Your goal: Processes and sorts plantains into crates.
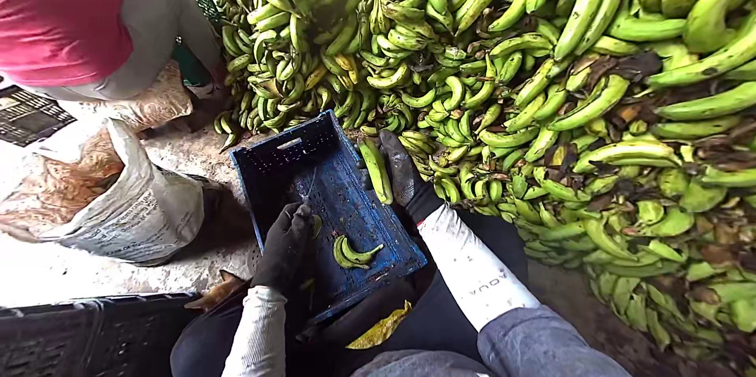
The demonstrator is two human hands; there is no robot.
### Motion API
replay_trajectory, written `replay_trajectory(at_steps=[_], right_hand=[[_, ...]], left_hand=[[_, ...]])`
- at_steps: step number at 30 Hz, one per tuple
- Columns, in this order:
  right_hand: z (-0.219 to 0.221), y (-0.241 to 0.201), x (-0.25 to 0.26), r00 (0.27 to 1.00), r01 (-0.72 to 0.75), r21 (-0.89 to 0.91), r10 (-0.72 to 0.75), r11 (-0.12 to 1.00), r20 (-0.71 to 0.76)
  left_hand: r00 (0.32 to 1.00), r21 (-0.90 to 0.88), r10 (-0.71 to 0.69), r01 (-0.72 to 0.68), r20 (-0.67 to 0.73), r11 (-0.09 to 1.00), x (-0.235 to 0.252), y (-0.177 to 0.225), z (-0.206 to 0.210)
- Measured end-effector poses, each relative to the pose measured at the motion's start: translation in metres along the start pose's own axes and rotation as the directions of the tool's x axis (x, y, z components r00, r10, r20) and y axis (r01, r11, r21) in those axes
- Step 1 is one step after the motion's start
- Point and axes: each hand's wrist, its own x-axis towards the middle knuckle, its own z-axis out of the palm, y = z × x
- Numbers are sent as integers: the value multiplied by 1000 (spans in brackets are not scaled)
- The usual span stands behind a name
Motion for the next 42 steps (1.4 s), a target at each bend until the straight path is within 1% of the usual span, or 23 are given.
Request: replay_trajectory(at_steps=[2, 3, 5, 8, 10, 12, 15, 18, 21, 23, 25, 27, 31, 33, 35, 36, 37, 39, 40, 41, 42], right_hand=[[4, 5, 0, 998, 39, -43, -37, 998, 41], [10, 5, 0, 995, 81, -14, -80, 997, 66], [21, 4, -1, 983, 159, 112, -168, 981, 75], [28, 3, 0, 973, 223, 233, -229, 947, 2], [37, -1, 1, 967, 249, 238, -228, 939, -113], [43, -1, -1, 955, 269, 247, -226, 931, -190], [49, 1, -7, 932, 303, 211, -242, 930, -270], [49, 8, -12, 920, 297, 185, -228, 937, -320], [50, 13, -13, 904, 317, 159, -248, 935, -347], [52, 12, -14, 910, 320, 159, -256, 934, -327], [53, 14, -16, 927, 292, 176, -233, 940, -294], [56, 16, -18, 951, 227, 191, -174, 955, -257], [71, 23, -20, 989, 76, 285, -35, 955, -146], [74, 26, -21, 992, -24, 287, 59, 958, -116], [69, 31, -16, 990, -69, 254, 97, 965, -100], [65, 35, -14, 993, -37, 223, 61, 974, -100], [59, 37, -12, 995, 27, 160, -12, 987, -96], [47, 39, -16, 981, 158, -39, -161, 987, -109], [45, 41, -17, 968, 201, -89, -212, 976, -133], [45, 43, -19, 963, 217, -84, -227, 973, -146], [47, 43, -22, 967, 200, -51, -205, 979, -153]], left_hand=[[991, -126, 129, -125, 28, 984, -12, 5, 12], [982, -171, 186, -179, 21, 969, -17, 6, 20], [960, -219, 281, -269, 23, 938, -27, 5, 36], [914, -255, 404, -383, 34, 888, -36, -1, 57], [896, -208, 442, -424, 43, 881, -41, -3, 66], [894, -150, 445, -433, 56, 889, -44, -1, 69], [896, -91, 442, -437, 43, 895, -46, 0, 72], [907, -81, 420, -416, 34, 906, -46, 1, 72], [918, -94, 394, -389, 43, 917, -45, 2, 71], [924, -108, 379, -372, 57, 922, -43, 0, 71], [924, -111, 375, -366, 70, 924, -40, -2, 70], [919, -115, 388, -379, 68, 918, -34, -6, 69], [927, -87, 375, -371, 28, 924, -20, -16, 67], [938, -56, 346, -345, 13, 937, -17, -20, 65], [945, -7, 327, -327, 12, 945, -19, -22, 62], [945, 28, 326, -326, 12, 945, -20, -21, 60], [946, 68, 323, -323, 20, 944, -21, -20, 58], [948, 123, 314, -318, 52, 940, -23, -18, 58], [948, 137, 312, -319, 66, 938, -23, -19, 59], [946, 146, 316, -323, 71, 935, -22, -20, 60], [945, 152, 320, -327, 74, 933, -20, -21, 60]])
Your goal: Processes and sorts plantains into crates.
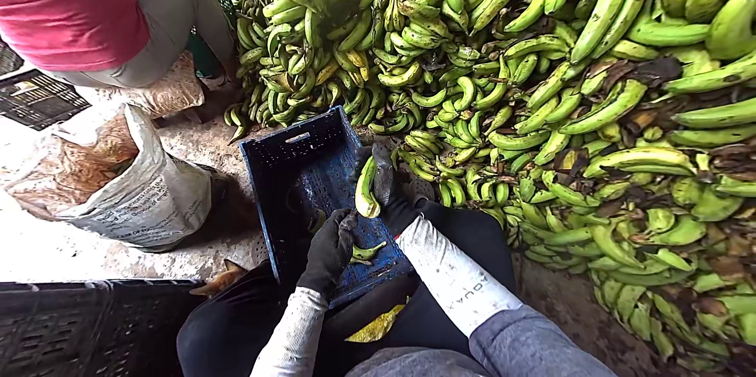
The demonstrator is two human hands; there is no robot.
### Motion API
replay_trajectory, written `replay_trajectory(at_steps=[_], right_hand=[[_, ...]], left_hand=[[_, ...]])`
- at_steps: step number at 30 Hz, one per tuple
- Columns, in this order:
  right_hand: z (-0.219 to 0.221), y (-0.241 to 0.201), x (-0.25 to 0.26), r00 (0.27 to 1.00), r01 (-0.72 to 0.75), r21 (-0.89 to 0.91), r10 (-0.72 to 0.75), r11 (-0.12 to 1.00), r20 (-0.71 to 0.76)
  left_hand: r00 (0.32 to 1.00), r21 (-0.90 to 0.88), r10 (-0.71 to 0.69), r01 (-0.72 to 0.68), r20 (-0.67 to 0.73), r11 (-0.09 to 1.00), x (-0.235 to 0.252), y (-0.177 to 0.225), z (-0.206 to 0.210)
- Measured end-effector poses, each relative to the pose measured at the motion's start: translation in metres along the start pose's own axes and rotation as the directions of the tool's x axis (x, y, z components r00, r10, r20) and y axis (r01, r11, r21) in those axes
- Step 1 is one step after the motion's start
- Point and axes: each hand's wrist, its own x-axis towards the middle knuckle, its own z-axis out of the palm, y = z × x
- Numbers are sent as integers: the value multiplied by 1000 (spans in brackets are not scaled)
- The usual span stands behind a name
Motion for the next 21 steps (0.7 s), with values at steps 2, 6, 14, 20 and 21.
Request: replay_trajectory(at_steps=[2, 6, 14, 20, 21], right_hand=[[3, 0, -2, 993, -113, 75, 110, 991, 38], [13, 13, -1, 968, -243, 187, 224, 952, 117], [-7, 27, -17, 856, -227, -57, 227, 972, 464], [17, 3, -20, 446, -510, -457, 678, 729, 584], [24, 4, -21, 383, -481, -535, 716, 694, 584]], left_hand=[[1000, 11, -5, 4, 6, 1000, 3, -3, -1], [998, 70, -62, 60, 29, 996, 7, -11, -10], [966, 439, -251, 199, 62, 876, 10, -8, -53], [977, 673, -201, 191, -64, 714, 18, -10, -115], [928, 587, -341, 361, -150, 725, 22, -11, -133]])
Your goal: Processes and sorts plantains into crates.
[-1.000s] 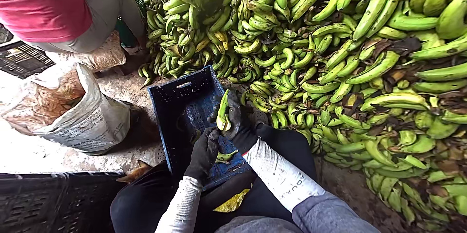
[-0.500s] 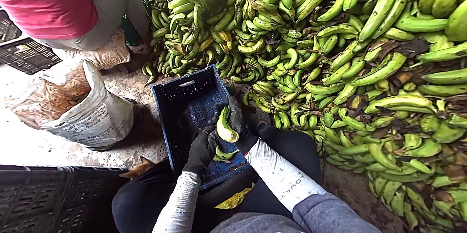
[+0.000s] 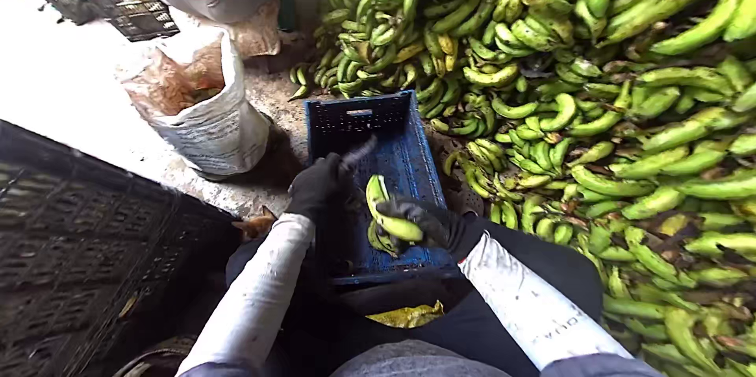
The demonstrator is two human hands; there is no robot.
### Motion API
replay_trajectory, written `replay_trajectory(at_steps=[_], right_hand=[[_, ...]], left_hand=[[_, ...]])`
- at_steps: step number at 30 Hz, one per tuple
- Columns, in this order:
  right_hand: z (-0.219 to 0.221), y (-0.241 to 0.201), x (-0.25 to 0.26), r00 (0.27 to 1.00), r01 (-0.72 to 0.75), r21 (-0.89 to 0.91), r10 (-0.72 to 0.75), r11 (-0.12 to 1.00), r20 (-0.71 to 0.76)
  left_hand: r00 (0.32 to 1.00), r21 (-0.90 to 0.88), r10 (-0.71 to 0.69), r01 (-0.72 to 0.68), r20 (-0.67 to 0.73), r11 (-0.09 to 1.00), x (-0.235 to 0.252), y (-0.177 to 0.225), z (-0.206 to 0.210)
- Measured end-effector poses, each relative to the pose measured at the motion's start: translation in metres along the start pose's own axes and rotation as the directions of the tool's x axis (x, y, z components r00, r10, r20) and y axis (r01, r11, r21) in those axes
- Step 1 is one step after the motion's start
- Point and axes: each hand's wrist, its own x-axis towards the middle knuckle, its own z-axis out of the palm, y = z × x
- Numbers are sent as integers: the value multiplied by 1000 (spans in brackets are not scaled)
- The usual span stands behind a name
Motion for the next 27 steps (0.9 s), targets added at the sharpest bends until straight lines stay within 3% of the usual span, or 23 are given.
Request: replay_trajectory(at_steps=[2, 4, 6, 7, 9, 13, 15, 17, 19, 21, 23, 24, 25, 26, 27], right_hand=[[9, -11, 15, 994, -89, -138, 96, 986, 43], [12, -35, 39, 995, -98, -249, 94, 964, -31], [22, -79, 71, 991, -58, -363, 8, 930, -136], [29, -105, 91, 986, -15, -414, -55, 910, -157], [53, -160, 132, 964, 112, -481, -212, 869, -158], [113, -256, 179, 879, 326, -508, -454, 797, -148], [100, -269, 193, 792, 377, -669, -598, 640, -125], [71, -245, 188, 734, 267, -885, -676, 381, -69], [32, -178, 172, 772, -54, -989, -623, 135, -127], [-23, -86, 170, 870, -374, -927, -332, 39, -365], [-66, 4, 160, 833, -551, -833, 28, -38, -552], [-81, 47, 151, 796, -587, -806, 128, -80, -592], [-87, 85, 139, 772, -613, -785, 149, -86, -619], [-83, 115, 122, 768, -637, -769, 42, -51, -639], [-66, 131, 103, 744, -648, -762, -204, 16, -636]], left_hand=[[966, -215, -256, 243, -33, 946, 8, -27, -26], [948, -226, -318, 301, -37, 926, 6, -48, -32], [941, -114, -298, 318, 162, 941, 4, -52, -23], [913, -51, -278, 306, 299, 950, 3, -47, -19], [874, 12, -209, 227, 439, 974, 0, -33, -9], [870, -22, -130, 160, 476, 987, -6, -14, -10], [881, -33, -124, 156, 457, 987, -10, -15, -16], [887, -49, -124, 163, 444, 985, -14, -17, -22], [887, -77, -122, 174, 446, 982, -20, -20, -29], [881, -77, -131, 185, 455, 980, -25, -21, -35], [883, -68, -139, 189, 449, 980, -27, -20, -37], [885, -68, -135, 184, 446, 981, -28, -19, -37], [885, -67, -128, 176, 448, 982, -28, -17, -37], [883, -67, -117, 165, 454, 984, -28, -13, -38], [880, -64, -105, 152, 462, 986, -28, -9, -39]])
